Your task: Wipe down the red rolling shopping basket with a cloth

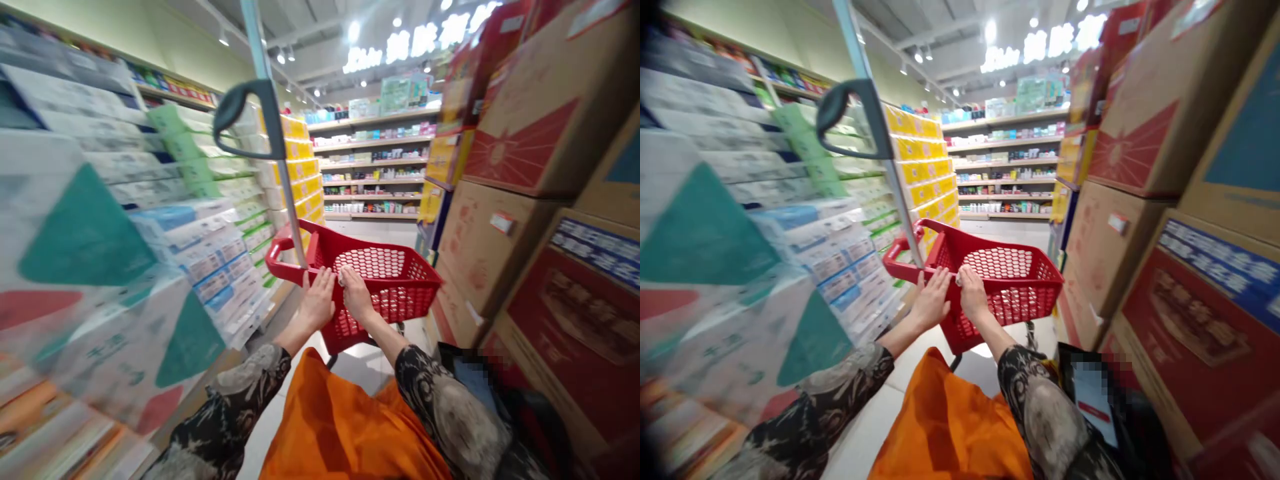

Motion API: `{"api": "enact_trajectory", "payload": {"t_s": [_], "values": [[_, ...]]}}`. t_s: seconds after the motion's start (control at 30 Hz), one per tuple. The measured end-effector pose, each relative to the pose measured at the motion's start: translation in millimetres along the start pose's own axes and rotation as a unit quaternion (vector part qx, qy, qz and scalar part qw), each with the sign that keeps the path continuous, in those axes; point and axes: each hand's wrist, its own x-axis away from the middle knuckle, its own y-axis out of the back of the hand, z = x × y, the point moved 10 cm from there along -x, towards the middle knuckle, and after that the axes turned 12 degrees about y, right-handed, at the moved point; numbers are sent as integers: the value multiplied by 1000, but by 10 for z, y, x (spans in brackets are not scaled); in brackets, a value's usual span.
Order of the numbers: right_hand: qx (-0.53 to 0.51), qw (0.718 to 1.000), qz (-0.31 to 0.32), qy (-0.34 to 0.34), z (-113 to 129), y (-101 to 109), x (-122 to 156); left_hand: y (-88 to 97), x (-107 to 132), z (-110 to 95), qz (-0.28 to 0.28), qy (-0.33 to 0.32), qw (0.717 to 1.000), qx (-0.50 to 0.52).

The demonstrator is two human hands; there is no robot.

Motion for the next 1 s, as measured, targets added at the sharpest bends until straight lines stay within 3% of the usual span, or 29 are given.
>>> {"api": "enact_trajectory", "payload": {"t_s": [0.1, 0.2, 0.27, 0.33, 0.4, 0.47, 0.53, 0.6, 0.73, 0.8, 0.9, 1.0], "values": [[-69, 991, -49, 103, 585, -34, -196, 317, 105, 254, -61, 39, 997, 32], [-92, 971, -137, 175, 1010, 156, -451, 584, 57, 765, -83, 163, 982, 38], [-85, 952, -187, 229, 1281, 331, -723, 677, -37, 1017, -57, 206, 976, 34], [-49, 941, -192, 276, 1560, 479, -1115, 671, -137, 1134, -1, 218, 975, 29], [-4, 933, -171, 316, 1821, 611, -1569, 595, -191, 1131, 62, 215, 974, 30], [41, 924, -153, 348, 2005, 720, -1975, 549, -196, 1067, 85, 206, 974, 35], [86, 920, -130, 360, 2039, 736, -2238, 570, -171, 1022, 61, 202, 977, 41], [127, 917, -76, 370, 1939, 593, -2257, 570, -120, 1041, 44, 212, 975, 44], [156, 889, 61, 425, 1595, 108, -1587, 592, -39, 1140, 4, 220, 975, 28], [155, 869, 85, 462, 1506, 2, -1243, 588, -21, 1189, -7, 225, 974, 24], [157, 867, 74, 466, 1517, 120, -1279, 589, -45, 1219, -22, 225, 974, 28], [151, 898, 29, 412, 1619, 451, -1853, 611, -119, 1201, -33, 225, 973, 22]]}}
